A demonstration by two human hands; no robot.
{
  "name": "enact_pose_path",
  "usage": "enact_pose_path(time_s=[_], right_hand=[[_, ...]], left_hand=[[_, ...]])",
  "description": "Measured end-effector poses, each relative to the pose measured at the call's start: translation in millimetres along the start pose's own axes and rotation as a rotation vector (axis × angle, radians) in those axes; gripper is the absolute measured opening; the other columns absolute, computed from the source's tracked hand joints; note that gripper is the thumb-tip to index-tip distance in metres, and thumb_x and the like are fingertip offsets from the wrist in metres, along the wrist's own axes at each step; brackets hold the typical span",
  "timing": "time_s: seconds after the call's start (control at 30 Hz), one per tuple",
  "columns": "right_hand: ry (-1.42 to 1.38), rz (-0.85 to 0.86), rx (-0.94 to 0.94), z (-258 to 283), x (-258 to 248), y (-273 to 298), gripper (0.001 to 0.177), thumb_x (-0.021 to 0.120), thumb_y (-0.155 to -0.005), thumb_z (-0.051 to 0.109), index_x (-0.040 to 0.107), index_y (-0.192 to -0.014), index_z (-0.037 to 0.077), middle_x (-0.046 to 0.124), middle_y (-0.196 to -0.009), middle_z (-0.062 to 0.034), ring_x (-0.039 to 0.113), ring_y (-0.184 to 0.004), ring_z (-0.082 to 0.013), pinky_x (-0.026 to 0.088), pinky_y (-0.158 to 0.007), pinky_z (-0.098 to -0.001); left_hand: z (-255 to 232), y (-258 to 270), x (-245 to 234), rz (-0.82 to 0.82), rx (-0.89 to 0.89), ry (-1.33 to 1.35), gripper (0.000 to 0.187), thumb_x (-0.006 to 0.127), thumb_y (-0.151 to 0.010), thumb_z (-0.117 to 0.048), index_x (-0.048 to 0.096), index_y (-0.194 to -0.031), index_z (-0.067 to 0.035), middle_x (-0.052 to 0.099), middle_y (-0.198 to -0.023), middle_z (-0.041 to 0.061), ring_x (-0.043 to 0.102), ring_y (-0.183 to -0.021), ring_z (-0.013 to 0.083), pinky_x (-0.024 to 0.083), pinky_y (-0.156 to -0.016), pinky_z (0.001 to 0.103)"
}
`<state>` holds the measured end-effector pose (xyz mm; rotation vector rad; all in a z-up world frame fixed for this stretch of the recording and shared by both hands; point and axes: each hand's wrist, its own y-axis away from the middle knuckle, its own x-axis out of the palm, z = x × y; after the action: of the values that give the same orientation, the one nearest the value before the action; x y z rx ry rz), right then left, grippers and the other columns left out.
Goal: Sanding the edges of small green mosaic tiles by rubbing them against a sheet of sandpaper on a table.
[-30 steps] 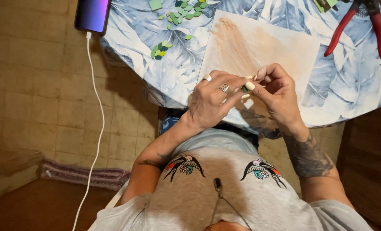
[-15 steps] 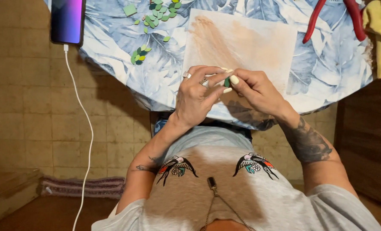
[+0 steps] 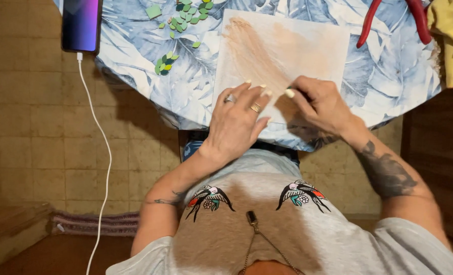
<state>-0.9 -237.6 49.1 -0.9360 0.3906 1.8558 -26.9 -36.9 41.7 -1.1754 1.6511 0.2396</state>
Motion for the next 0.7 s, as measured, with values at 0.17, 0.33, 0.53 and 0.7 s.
enact_pose_path(time_s=[0.17,0.33,0.53,0.7], right_hand=[[0.594,0.085,0.047,-19,-6,33,0.017,0.044,-0.087,0.023,0.049,-0.081,0.009,0.050,-0.065,-0.0112,0.056,-0.061,-0.0307,0.045,-0.053,-0.0403],[0.701,0.087,0.037,-31,10,26,0.018,0.044,-0.082,0.030,0.045,-0.077,0.013,0.047,-0.066,-0.0068,0.056,-0.061,-0.0294,0.046,-0.051,-0.0409],[0.512,0.041,-0.201,-19,33,-87,0.018,0.040,-0.090,0.014,0.043,-0.073,0.008,0.042,-0.060,-0.0084,0.036,-0.048,-0.0261,0.025,-0.040,-0.0370],[0.586,0.028,-0.254,-38,50,-122,0.019,0.036,-0.091,0.017,0.040,-0.076,0.006,0.042,-0.061,-0.0074,0.037,-0.048,-0.0209,0.030,-0.043,-0.0351]], left_hand=[[-5,9,3,0.185,0.031,-0.086,0.049,0.059,-0.075,-0.039,0.052,-0.113,-0.010,0.048,-0.117,0.013,0.039,-0.114,0.0362,0.011,-0.095,0.060],[3,12,8,0.200,0.052,-0.115,0.055,0.055,-0.074,-0.049,0.051,-0.115,-0.013,0.047,-0.120,0.013,0.039,-0.115,0.0356,0.007,-0.094,0.065],[-2,10,6,0.216,0.052,-0.325,0.063,0.050,-0.069,-0.063,0.051,-0.117,-0.021,0.047,-0.123,0.006,0.039,-0.116,0.0299,0.012,-0.100,0.055],[-3,9,5,0.153,0.053,-0.296,0.060,0.056,-0.068,-0.057,0.054,-0.114,-0.020,0.048,-0.121,0.005,0.042,-0.113,0.0284,0.016,-0.099,0.055]])
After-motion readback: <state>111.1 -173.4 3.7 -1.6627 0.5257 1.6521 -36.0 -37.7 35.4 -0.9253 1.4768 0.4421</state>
